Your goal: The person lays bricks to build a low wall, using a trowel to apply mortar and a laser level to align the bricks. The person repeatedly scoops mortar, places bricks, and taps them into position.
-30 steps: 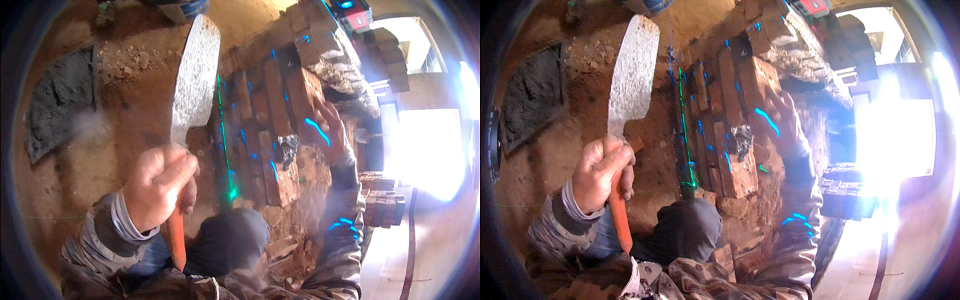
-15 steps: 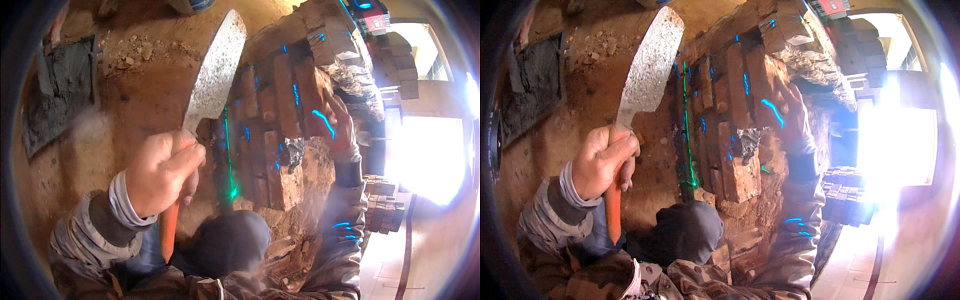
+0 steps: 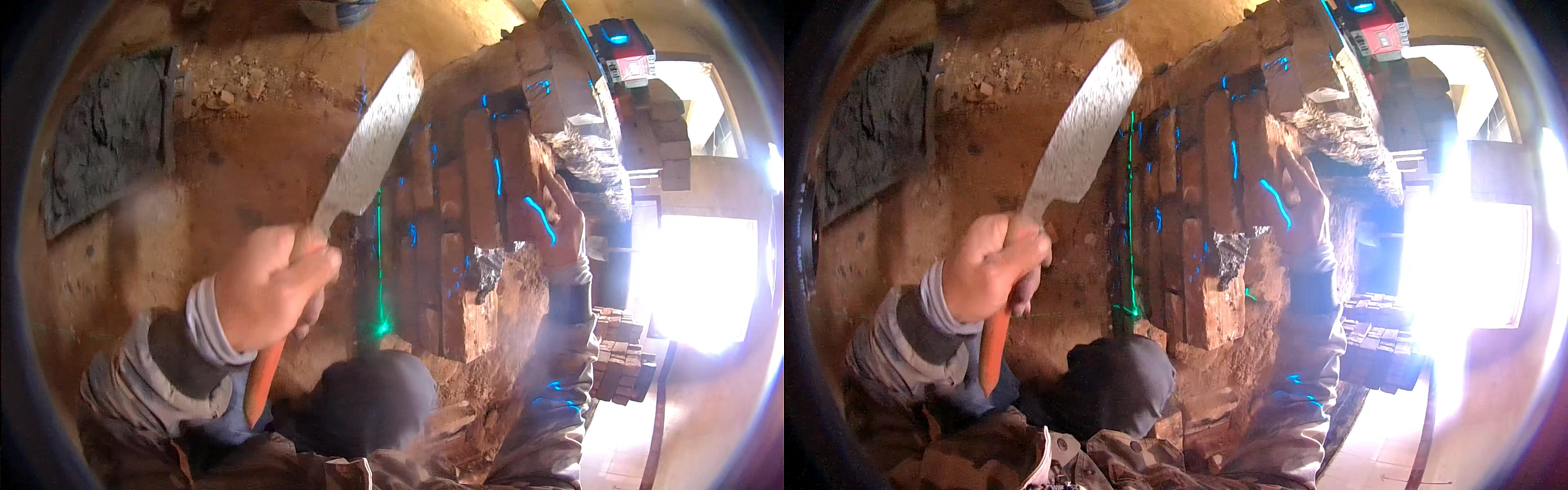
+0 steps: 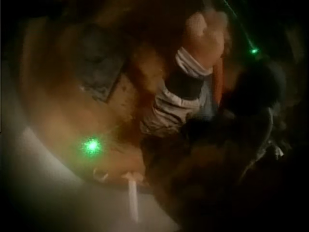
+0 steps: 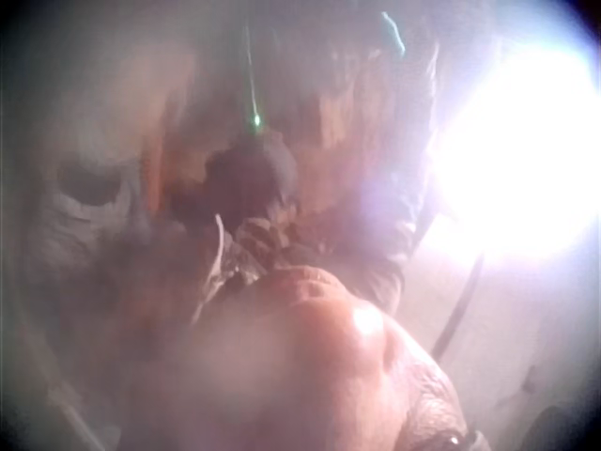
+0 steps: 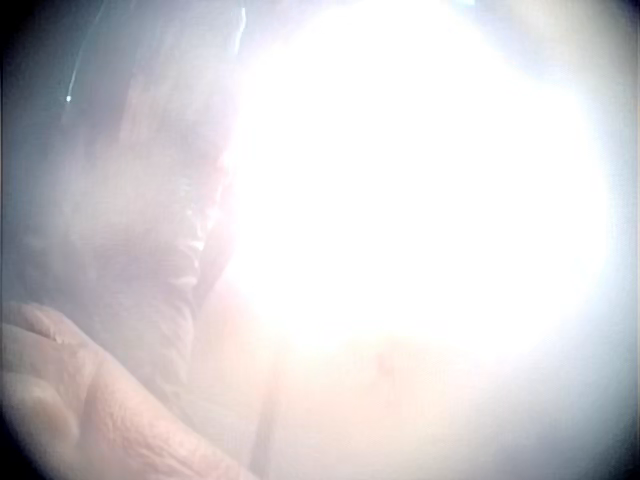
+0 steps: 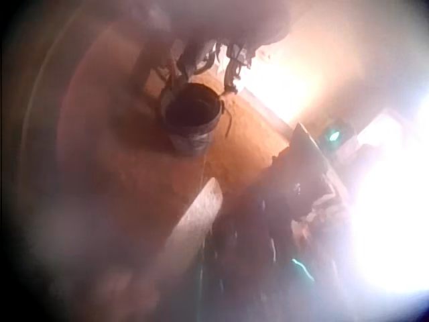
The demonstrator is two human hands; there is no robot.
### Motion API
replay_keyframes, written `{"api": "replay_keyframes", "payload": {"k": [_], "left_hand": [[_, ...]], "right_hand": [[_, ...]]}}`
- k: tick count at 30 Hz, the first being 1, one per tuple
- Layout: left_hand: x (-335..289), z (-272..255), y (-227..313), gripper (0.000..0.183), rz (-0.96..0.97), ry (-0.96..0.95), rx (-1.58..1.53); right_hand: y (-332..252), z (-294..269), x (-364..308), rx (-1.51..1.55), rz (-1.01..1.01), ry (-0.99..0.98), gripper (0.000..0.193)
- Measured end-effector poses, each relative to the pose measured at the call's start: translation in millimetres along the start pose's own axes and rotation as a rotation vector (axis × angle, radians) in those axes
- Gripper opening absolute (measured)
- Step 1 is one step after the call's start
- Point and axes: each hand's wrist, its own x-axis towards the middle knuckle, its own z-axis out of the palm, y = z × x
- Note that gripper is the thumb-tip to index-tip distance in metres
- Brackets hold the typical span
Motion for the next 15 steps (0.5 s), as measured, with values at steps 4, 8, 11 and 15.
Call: {"api": "replay_keyframes", "payload": {"k": [4, 8, 11, 15], "left_hand": [[9.0, -1.8, -17.3, 0.028, 0.026, -0.009, -0.041], [17.4, -5.4, -3.1, 0.027, -0.014, 0.018, -0.019], [11.2, -1.2, -12.7, 0.026, -0.033, -0.011, -0.054], [14.9, -3.5, -15.7, 0.027, -0.035, 0.031, -0.018]], "right_hand": [[-4.0, 3.7, 0.2, 0.016, -0.025, 0.033, 0.061], [-3.5, 2.1, 8.9, 0.087, -0.044, 0.017, 0.059], [-4.0, 8.1, -4.2, 0.062, -0.006, 0.039, 0.056], [0.2, 11.5, 4.5, 0.040, -0.096, 0.072, 0.055]]}}
